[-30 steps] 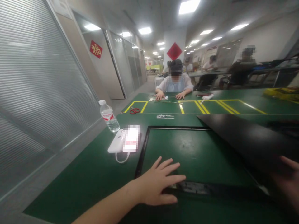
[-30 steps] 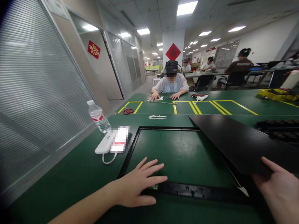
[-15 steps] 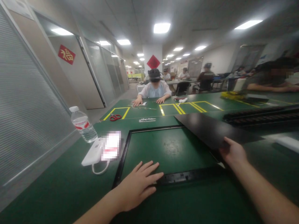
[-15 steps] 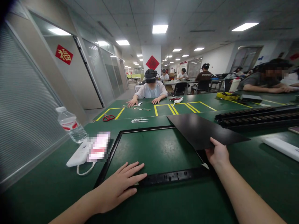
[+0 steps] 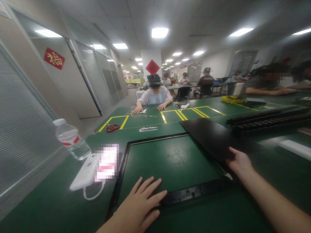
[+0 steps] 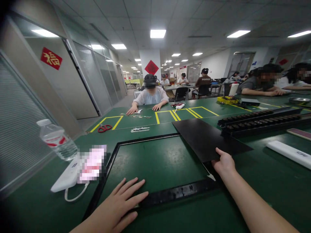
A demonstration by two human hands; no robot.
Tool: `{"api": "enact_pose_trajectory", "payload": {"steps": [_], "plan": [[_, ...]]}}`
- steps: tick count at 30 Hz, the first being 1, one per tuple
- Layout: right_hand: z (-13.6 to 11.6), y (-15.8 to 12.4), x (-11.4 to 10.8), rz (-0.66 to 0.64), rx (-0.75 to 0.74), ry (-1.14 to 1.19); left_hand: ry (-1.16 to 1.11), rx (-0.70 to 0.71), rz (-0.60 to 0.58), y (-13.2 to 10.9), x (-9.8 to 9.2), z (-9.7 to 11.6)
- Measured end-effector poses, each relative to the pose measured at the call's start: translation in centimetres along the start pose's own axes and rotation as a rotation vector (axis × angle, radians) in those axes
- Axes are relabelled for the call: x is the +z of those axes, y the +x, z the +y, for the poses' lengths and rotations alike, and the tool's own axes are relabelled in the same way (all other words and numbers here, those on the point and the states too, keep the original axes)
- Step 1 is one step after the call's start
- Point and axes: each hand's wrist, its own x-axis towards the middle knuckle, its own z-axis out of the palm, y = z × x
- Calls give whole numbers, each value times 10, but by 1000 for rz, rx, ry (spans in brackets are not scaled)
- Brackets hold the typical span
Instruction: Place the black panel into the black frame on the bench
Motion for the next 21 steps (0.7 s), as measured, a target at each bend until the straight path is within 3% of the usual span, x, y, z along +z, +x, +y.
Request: {"api": "enact_pose_trajectory", "payload": {"steps": [5, 21], "plan": [[-2, -12, 7, 10, 23, 18, 0, -13, 0, 0, -1, 1], [-1, -8, 11, 47, -13, 7, -49, -23, 24, -1, -4, 4]]}}
